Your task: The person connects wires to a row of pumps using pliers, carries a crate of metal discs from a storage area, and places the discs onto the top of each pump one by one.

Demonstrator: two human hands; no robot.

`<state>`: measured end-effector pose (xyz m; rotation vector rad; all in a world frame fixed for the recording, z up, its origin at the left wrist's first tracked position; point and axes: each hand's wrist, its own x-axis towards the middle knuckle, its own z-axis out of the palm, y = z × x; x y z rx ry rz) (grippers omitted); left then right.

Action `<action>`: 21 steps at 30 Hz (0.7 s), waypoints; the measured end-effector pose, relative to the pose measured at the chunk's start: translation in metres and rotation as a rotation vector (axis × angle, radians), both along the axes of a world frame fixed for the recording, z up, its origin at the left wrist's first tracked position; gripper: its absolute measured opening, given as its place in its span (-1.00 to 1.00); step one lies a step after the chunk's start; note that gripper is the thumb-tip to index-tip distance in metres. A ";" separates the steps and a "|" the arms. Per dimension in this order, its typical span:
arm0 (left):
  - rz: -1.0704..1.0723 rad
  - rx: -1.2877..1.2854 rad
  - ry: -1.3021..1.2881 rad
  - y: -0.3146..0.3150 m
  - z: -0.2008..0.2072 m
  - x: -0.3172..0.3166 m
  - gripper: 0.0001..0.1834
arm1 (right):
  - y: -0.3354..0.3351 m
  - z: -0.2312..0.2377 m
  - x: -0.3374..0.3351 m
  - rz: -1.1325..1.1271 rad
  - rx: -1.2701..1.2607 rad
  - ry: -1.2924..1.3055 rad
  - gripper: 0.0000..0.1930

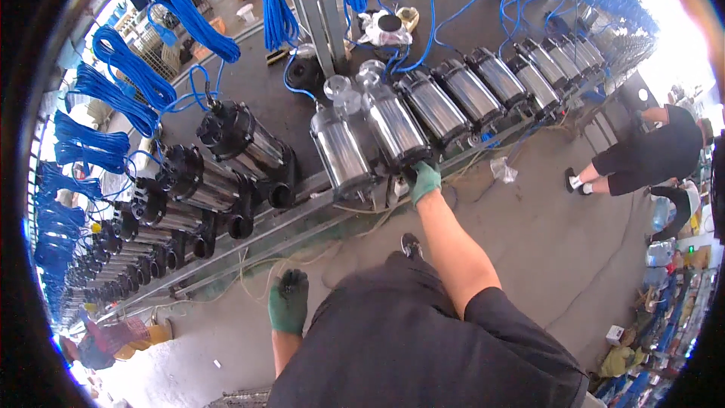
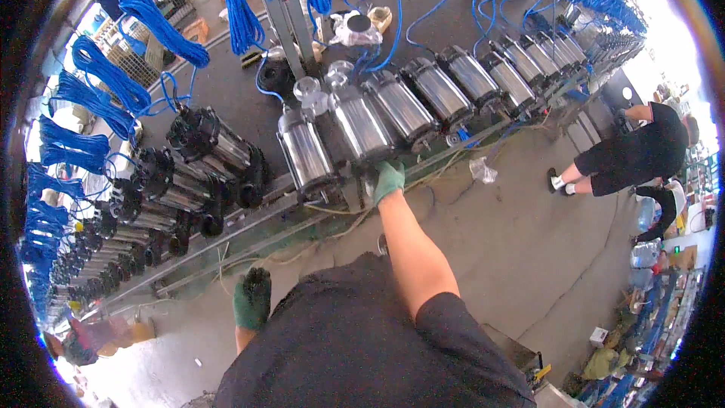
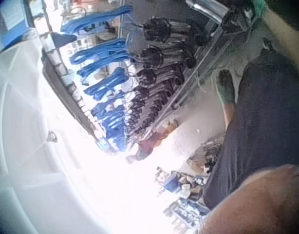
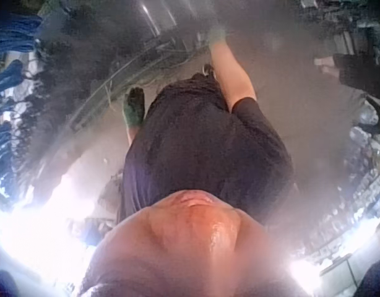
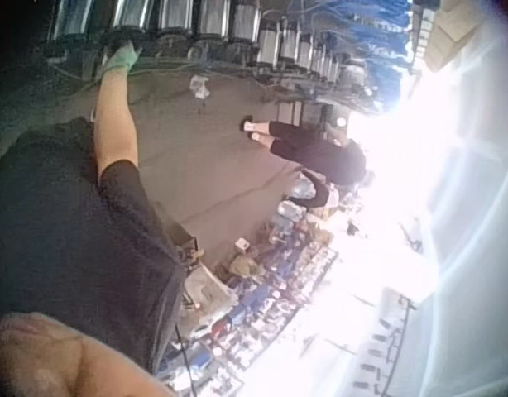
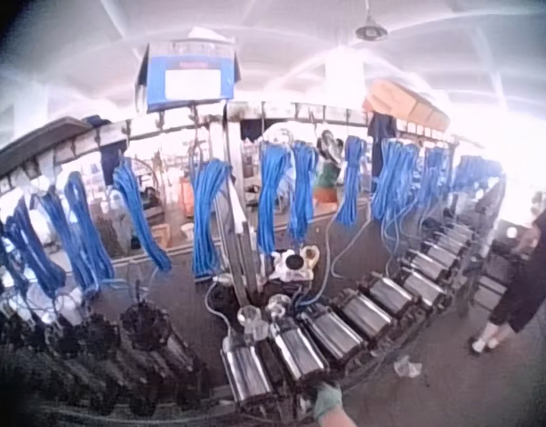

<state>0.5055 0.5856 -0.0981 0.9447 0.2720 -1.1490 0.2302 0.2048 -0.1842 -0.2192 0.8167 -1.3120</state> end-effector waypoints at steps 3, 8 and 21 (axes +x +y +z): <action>-0.269 0.058 -0.571 -0.009 -0.011 0.002 -0.62 | 0.010 0.012 -0.001 0.011 -0.033 0.240 -0.63; -0.414 0.055 -0.570 -0.038 0.015 -0.024 -0.59 | 0.082 0.086 -0.007 0.368 -0.038 0.822 -0.76; -0.460 -0.247 0.192 -0.129 0.042 -0.097 -0.60 | 0.168 0.192 0.062 1.218 -1.010 1.808 -0.79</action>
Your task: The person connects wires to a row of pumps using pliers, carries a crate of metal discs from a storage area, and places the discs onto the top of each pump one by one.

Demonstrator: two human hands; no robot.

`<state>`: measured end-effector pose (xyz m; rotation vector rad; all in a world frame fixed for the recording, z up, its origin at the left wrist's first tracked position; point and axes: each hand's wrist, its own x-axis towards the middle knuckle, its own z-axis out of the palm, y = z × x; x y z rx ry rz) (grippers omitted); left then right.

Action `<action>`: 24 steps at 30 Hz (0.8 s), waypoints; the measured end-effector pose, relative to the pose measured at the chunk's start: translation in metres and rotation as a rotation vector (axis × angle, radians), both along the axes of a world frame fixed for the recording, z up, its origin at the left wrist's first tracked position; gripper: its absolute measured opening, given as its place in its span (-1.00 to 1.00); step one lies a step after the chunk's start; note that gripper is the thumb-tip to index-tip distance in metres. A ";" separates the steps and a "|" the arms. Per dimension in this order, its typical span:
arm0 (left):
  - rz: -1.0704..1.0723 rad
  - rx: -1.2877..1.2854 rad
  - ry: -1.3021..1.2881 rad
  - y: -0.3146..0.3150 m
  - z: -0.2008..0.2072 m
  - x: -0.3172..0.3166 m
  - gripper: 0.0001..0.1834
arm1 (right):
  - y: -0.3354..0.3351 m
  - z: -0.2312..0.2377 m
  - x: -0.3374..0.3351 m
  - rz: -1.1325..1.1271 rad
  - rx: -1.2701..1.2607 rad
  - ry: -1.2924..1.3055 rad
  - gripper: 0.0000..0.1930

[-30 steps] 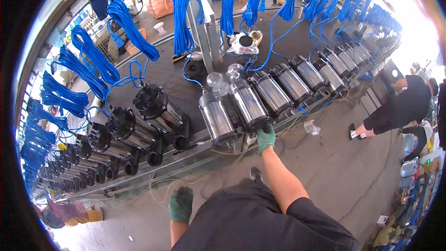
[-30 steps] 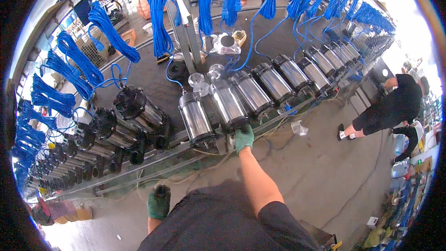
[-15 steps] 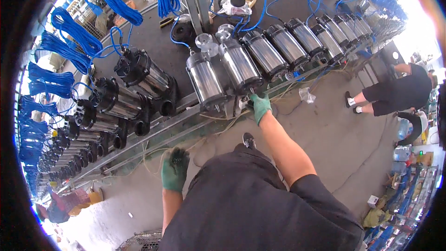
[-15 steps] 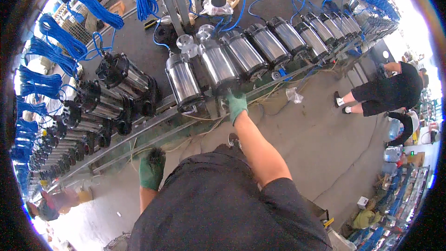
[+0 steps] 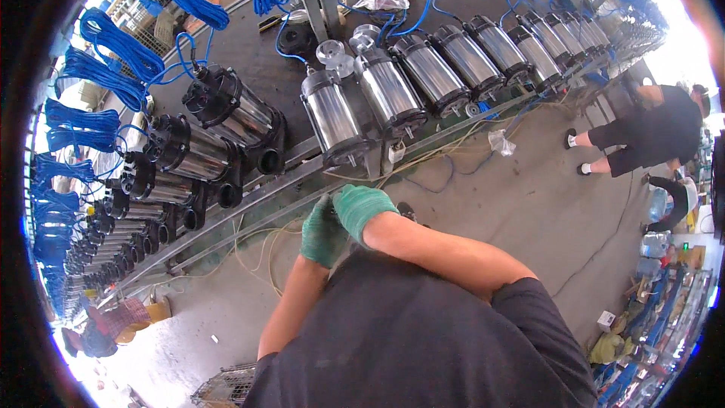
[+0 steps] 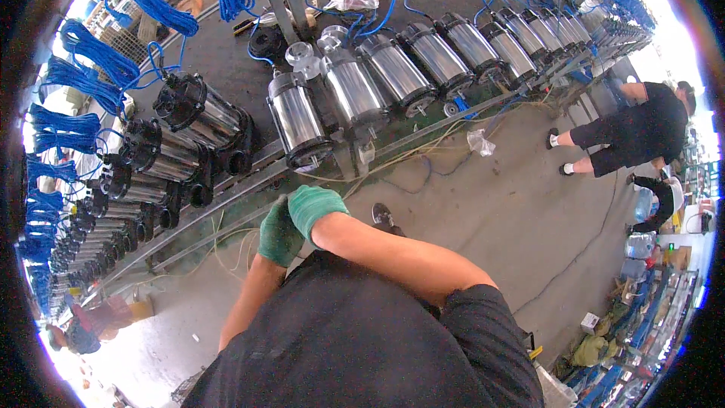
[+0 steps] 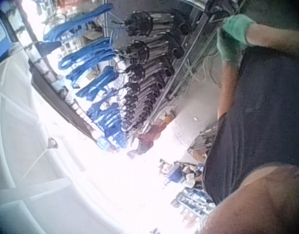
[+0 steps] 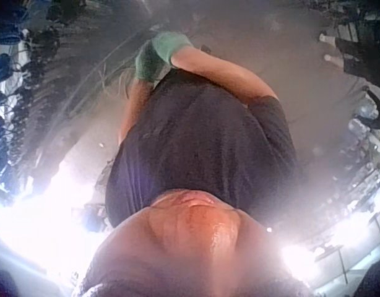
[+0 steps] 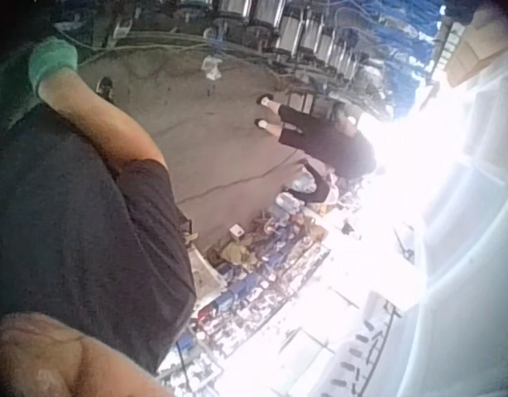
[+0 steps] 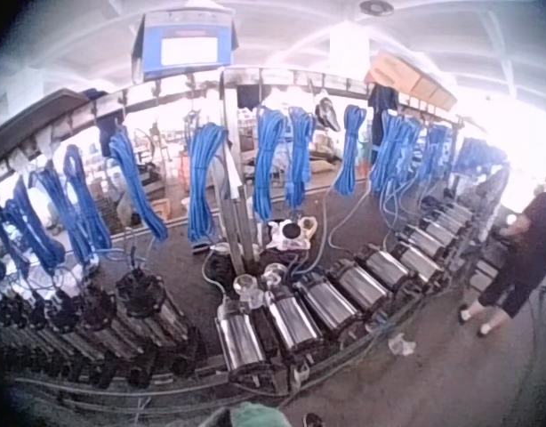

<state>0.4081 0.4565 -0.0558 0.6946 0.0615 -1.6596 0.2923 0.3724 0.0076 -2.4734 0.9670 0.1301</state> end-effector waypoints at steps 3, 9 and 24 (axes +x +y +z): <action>-0.018 -0.008 -0.015 0.001 -0.002 -0.004 -0.60 | -0.003 0.010 -0.006 -0.009 0.056 0.032 -0.79; 0.035 0.025 -0.069 0.000 -0.003 -0.009 -0.61 | -0.007 0.010 -0.012 -0.020 0.110 -0.034 -0.79; 0.159 0.087 -0.113 0.007 -0.009 0.010 -0.58 | -0.087 -0.035 -0.130 -0.531 0.798 -0.783 -0.72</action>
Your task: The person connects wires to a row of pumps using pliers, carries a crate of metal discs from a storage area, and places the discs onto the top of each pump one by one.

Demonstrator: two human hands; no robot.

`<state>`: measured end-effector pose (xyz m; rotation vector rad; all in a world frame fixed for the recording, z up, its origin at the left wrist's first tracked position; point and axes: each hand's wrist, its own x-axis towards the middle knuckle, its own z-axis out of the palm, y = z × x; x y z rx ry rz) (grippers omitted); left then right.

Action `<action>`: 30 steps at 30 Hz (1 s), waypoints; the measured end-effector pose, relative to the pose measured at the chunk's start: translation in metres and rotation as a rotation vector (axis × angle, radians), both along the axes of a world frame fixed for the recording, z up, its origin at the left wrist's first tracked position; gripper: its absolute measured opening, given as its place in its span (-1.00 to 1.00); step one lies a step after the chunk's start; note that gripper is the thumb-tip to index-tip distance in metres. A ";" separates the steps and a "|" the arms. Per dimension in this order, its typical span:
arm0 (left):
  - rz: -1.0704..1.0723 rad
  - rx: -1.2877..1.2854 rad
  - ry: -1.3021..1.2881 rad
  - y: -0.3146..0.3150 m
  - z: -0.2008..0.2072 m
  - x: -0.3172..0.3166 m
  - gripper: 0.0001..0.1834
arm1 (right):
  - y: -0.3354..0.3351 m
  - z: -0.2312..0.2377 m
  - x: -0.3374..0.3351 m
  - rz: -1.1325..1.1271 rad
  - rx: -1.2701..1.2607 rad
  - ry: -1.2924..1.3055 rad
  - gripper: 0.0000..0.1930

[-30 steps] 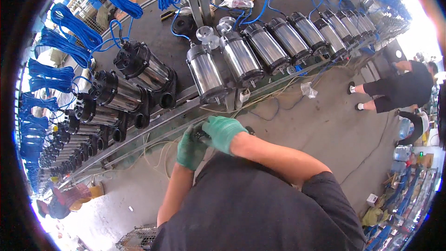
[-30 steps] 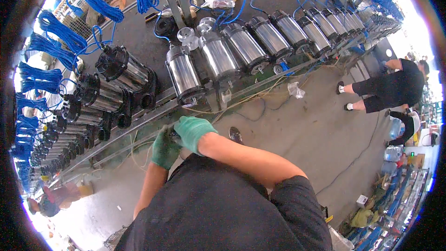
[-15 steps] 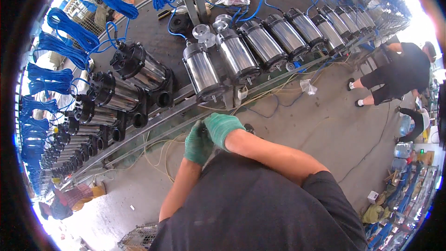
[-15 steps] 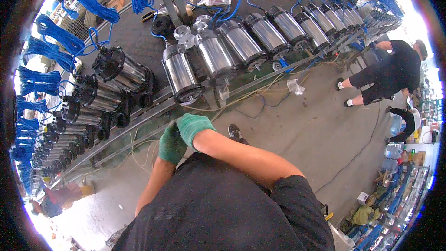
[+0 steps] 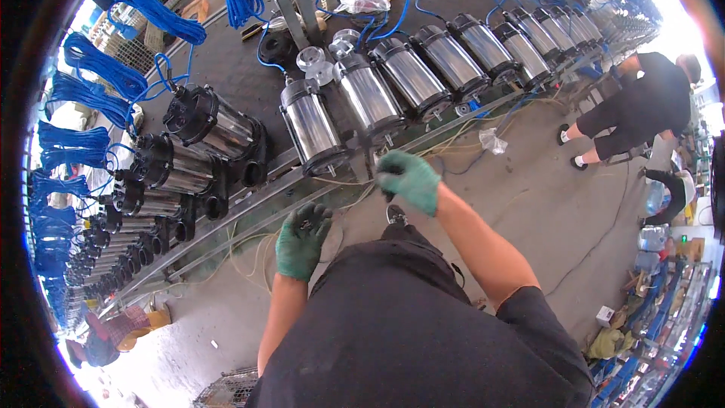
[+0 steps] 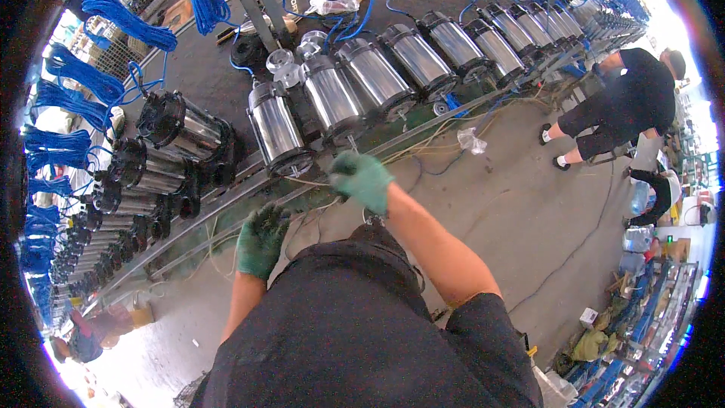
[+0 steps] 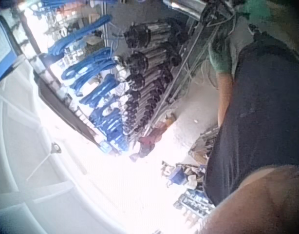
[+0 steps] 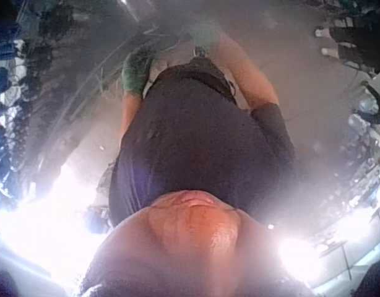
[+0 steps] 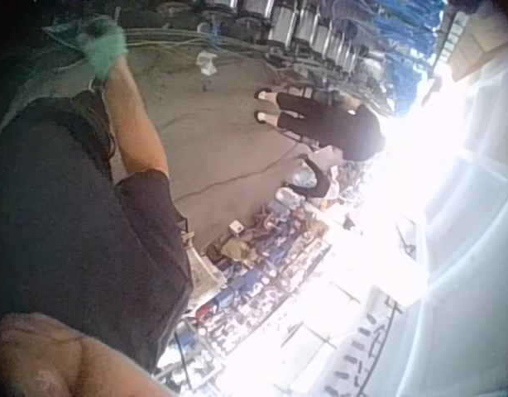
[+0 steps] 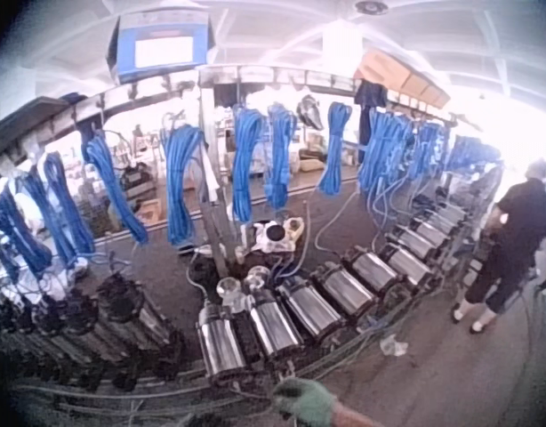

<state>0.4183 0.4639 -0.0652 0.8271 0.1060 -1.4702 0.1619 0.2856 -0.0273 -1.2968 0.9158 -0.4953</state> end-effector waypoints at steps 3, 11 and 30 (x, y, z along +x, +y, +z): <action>0.051 0.072 -0.087 0.009 0.007 0.007 -0.62 | -0.026 -0.002 -0.043 -0.266 0.094 -0.109 -0.77; 0.159 0.189 -0.154 0.027 0.002 0.015 -0.62 | -0.086 -0.077 -0.097 -0.743 0.186 -0.258 -0.81; 0.264 0.135 -0.071 0.059 0.005 0.020 -0.63 | -0.164 -0.185 -0.079 -0.731 -0.413 0.232 -0.73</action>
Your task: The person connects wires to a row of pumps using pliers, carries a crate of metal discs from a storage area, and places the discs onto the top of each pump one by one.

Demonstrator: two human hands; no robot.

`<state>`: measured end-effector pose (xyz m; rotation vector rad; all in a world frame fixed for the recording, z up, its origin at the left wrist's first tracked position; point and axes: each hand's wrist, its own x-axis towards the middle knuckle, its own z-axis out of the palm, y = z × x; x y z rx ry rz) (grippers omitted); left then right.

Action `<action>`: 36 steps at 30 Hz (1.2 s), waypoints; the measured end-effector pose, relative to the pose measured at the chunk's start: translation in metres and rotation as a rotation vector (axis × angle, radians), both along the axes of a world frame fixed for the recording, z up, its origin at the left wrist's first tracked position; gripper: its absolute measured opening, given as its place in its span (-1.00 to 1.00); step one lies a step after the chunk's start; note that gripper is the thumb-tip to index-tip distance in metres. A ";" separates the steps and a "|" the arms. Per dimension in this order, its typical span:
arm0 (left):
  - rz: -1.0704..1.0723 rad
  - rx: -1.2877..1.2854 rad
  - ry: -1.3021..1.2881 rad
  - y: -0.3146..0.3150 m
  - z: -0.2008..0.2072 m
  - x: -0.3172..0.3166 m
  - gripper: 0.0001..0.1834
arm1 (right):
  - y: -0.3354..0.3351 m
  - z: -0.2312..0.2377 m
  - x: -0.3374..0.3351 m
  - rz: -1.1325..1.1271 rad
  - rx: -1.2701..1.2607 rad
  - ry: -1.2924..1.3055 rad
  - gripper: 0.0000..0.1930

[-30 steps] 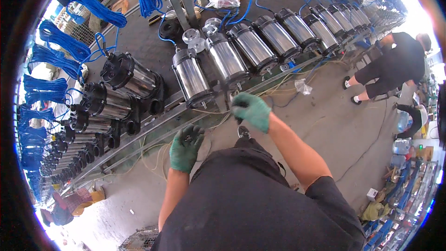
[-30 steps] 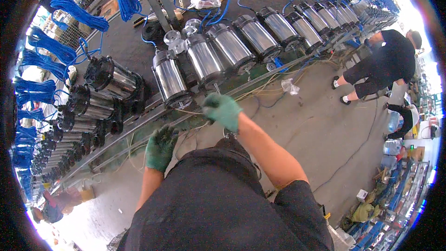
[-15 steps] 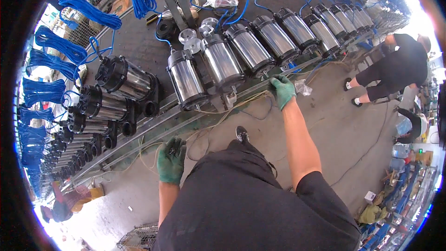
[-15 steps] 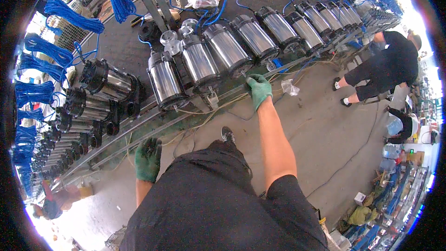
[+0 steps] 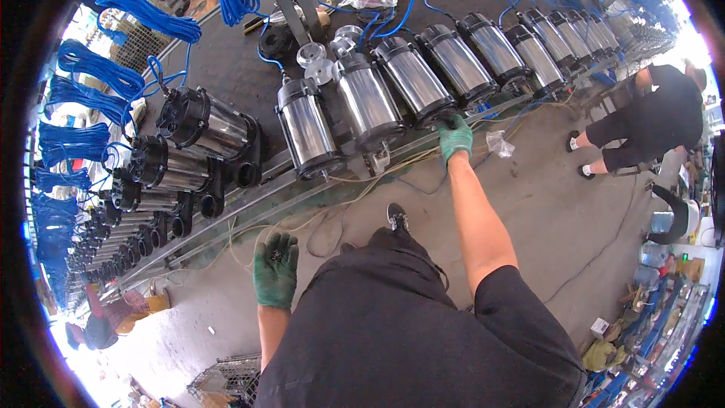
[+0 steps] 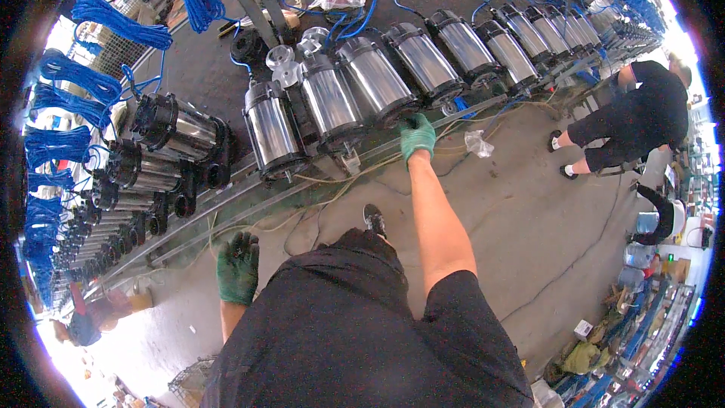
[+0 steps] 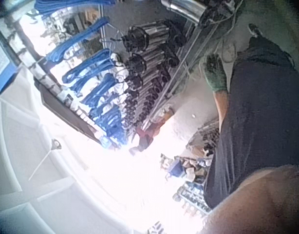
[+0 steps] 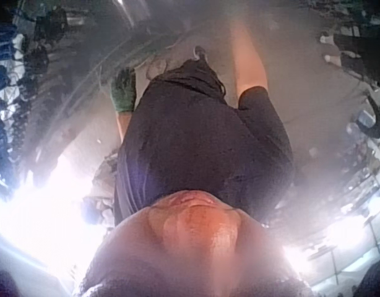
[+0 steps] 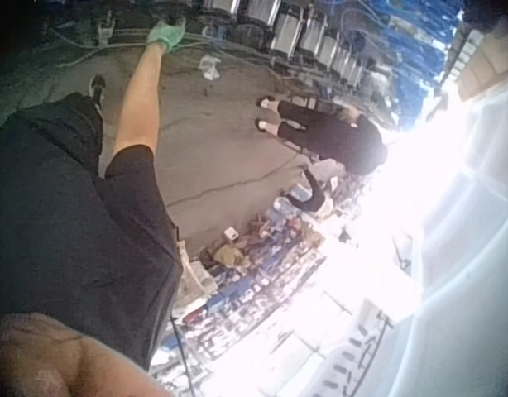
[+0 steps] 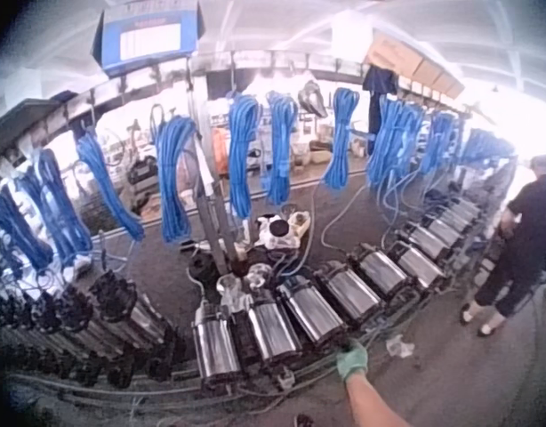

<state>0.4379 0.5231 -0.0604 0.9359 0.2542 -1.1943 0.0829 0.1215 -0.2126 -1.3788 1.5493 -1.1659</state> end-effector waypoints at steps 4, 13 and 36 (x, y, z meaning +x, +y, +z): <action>-0.005 -0.036 0.060 0.002 -0.005 0.000 -0.58 | -0.001 0.004 -0.001 -0.016 0.000 0.073 -0.77; -0.001 0.008 0.052 -0.003 -0.007 -0.002 -0.57 | 0.005 0.009 0.015 -0.125 -0.113 0.200 -0.73; -0.271 0.005 -0.009 -0.058 0.013 -0.044 -0.60 | 0.146 0.218 0.093 1.007 0.095 0.319 -0.71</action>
